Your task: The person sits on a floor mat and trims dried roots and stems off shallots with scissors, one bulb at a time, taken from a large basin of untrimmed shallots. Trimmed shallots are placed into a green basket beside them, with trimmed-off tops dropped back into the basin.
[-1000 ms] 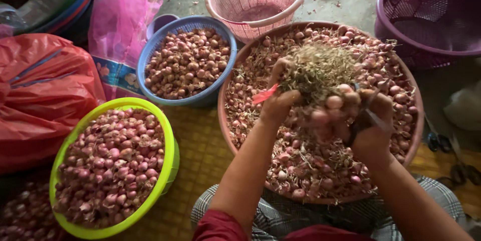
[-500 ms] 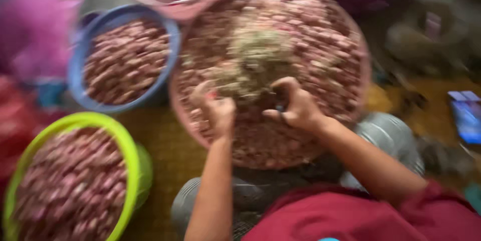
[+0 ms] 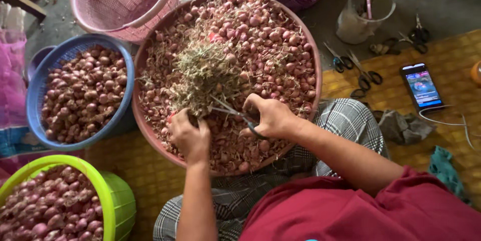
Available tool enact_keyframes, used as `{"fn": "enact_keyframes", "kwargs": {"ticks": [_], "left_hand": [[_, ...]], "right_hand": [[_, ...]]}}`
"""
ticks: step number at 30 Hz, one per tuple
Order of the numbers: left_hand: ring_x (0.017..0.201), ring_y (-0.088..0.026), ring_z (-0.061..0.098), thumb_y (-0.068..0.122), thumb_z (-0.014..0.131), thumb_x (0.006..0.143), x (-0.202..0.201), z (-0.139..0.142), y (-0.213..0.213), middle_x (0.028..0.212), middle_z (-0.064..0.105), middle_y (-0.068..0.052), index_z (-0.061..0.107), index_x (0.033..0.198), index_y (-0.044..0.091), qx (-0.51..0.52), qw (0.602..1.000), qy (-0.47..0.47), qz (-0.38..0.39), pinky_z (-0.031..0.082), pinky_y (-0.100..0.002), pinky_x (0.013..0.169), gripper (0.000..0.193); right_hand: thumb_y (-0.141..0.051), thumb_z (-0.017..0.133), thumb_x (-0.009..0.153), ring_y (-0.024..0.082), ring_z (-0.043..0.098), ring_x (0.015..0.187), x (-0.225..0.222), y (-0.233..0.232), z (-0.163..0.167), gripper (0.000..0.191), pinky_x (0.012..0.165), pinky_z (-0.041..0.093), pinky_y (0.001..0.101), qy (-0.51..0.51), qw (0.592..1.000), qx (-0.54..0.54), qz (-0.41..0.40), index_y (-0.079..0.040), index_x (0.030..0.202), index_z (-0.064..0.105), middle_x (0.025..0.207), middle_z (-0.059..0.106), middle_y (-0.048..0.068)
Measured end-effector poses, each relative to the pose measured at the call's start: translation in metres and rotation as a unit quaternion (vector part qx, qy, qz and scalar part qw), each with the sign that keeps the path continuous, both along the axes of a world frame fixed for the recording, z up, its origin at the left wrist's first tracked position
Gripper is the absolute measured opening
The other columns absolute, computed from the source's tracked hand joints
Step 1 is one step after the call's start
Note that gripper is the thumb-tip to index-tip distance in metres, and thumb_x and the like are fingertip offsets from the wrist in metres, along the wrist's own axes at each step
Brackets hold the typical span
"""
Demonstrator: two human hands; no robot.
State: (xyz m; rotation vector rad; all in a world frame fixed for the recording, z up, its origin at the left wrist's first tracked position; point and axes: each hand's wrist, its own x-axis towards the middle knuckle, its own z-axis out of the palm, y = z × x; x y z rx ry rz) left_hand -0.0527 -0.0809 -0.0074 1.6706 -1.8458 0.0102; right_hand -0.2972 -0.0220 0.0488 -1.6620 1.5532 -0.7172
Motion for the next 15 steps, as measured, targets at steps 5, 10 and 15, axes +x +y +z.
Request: {"fn": "enact_keyframes", "kwargs": {"ticks": [5, 10, 15], "left_hand": [[0.093, -0.028, 0.07, 0.021, 0.068, 0.095, -0.034, 0.041, 0.039, 0.101, 0.073, -0.012, 0.066, 0.118, 0.006, 0.144, 0.929, 0.299, -0.163, 0.056, -0.043, 0.084, 0.028], [0.085, -0.029, 0.071, 0.016, 0.061, 0.093, -0.052, 0.031, 0.042, 0.094, 0.073, -0.016, 0.069, 0.113, 0.005, 0.141, 0.934, 0.301, -0.134, 0.057, -0.041, 0.081, 0.024], [0.095, -0.041, 0.068, 0.012, 0.059, 0.096, -0.024, 0.004, 0.022, 0.101, 0.07, -0.023, 0.06, 0.12, 0.003, 0.07, 0.948, 0.293, -0.101, 0.053, -0.047, 0.085, 0.026]], "right_hand": [[-0.034, 0.087, 0.072, 0.029, 0.074, 0.087, 0.013, 0.005, -0.013, 0.06, 0.076, 0.057, 0.0428, 0.048, 0.998, -0.038, -0.028, -0.012, 0.119, 0.058, 0.093, 0.075, 0.012], [-0.022, 0.085, 0.077, 0.034, 0.072, 0.088, 0.032, 0.007, -0.023, 0.049, 0.074, 0.058, 0.0425, 0.006, 0.986, -0.161, 0.031, -0.008, 0.117, 0.061, 0.097, 0.072, 0.019], [-0.011, 0.08, 0.08, 0.021, 0.076, 0.083, 0.027, 0.01, -0.013, 0.035, 0.073, 0.062, 0.0344, -0.043, 0.988, -0.144, 0.033, -0.006, 0.113, 0.07, 0.097, 0.076, 0.012]]}}
